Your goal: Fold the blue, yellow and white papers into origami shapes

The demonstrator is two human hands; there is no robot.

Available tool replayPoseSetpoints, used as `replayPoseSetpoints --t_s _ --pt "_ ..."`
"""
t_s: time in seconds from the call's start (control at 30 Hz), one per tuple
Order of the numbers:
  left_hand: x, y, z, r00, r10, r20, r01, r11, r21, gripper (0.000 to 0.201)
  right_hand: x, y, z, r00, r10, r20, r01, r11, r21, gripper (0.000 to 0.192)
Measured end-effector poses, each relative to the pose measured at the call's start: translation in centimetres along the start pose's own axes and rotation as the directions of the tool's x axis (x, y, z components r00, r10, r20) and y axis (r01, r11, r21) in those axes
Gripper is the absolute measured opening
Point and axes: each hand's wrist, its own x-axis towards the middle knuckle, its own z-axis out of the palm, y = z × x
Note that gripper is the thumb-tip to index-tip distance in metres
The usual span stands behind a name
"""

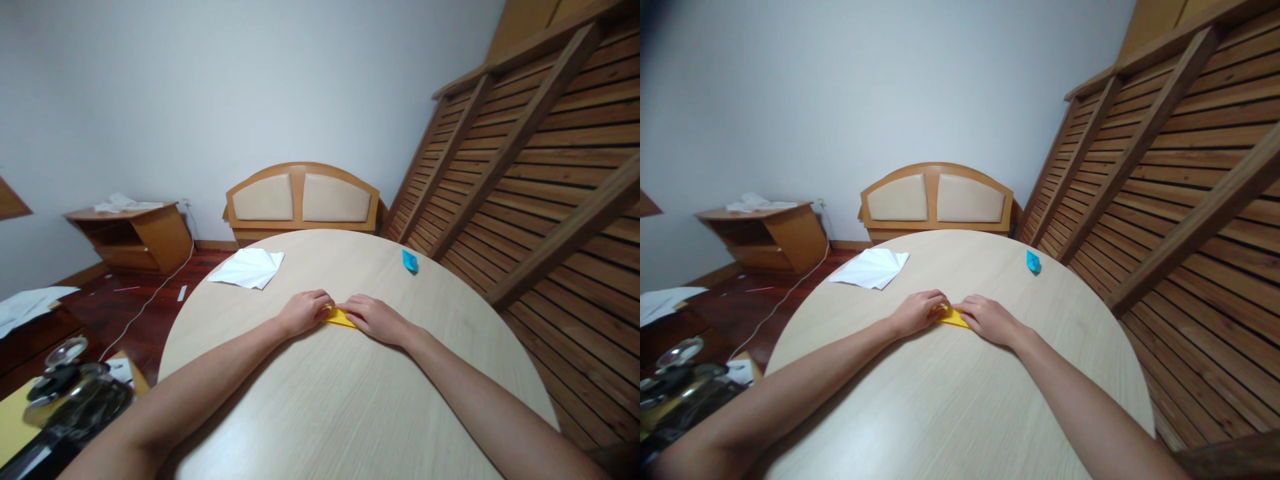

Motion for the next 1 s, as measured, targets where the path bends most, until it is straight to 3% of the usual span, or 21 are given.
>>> replayPoseSetpoints --t_s 0.43,1.0 --pt "-0.14 0.11 -0.56 0.99 0.14 0.027 -0.14 0.99 0.014 0.023 -0.22 0.09 0.11 1.0 0.018 -0.008 -0.018 0.999 -0.037 0.032" --pt "-0.19 -0.04 -0.42 0.971 0.237 0.046 -0.232 0.969 -0.091 0.022 -0.33 0.66 0.44 1.0 0.019 -0.01 -0.02 0.999 -0.048 0.031"
